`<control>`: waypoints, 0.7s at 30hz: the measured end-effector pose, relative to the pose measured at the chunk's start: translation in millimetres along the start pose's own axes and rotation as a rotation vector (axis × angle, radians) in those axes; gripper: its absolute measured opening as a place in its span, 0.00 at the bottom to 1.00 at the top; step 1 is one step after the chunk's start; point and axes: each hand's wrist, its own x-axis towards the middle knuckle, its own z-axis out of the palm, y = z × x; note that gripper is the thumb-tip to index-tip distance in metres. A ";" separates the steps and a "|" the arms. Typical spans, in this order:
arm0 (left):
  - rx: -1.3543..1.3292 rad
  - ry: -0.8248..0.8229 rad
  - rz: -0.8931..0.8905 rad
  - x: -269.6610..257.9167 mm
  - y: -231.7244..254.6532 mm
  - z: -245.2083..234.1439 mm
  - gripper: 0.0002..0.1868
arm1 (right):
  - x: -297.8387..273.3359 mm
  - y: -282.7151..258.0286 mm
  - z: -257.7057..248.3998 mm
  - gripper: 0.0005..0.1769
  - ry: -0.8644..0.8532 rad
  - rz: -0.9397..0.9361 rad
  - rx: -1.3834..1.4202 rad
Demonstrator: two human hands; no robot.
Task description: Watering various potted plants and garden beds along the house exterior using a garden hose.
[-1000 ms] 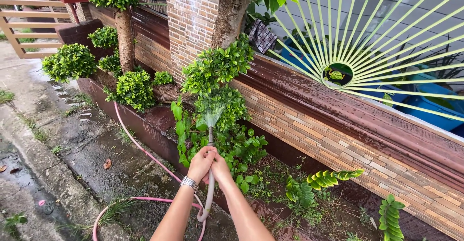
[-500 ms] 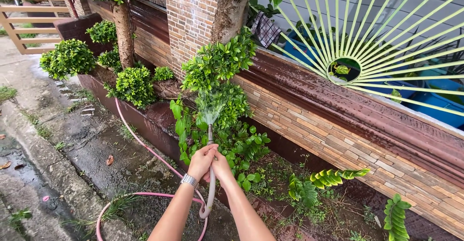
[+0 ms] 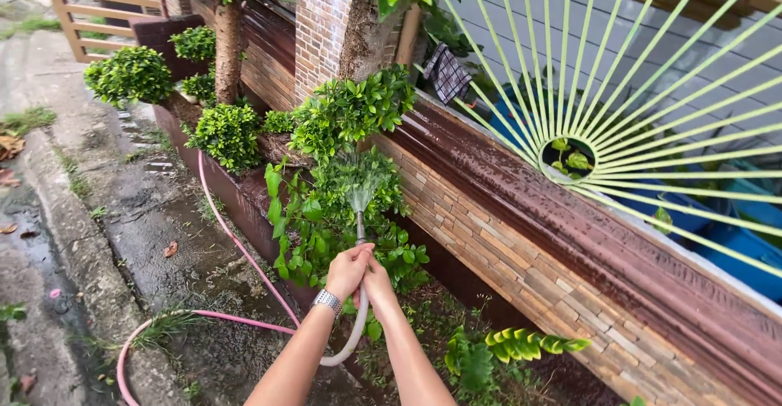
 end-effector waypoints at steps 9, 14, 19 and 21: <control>0.019 0.132 -0.076 -45.6 23.6 13.4 0.20 | -21.0 0.9 -20.3 0.20 -0.119 0.004 -0.004; 0.042 0.195 -0.107 -56.8 15.0 11.7 0.21 | -27.7 11.6 -17.5 0.20 -0.196 0.028 0.004; 0.099 0.190 -0.102 -58.2 5.1 12.8 0.20 | -29.9 24.2 -19.2 0.19 -0.186 0.025 0.069; 0.064 0.172 -0.114 -61.2 5.1 17.1 0.20 | -28.1 29.2 -25.3 0.20 -0.161 0.025 0.073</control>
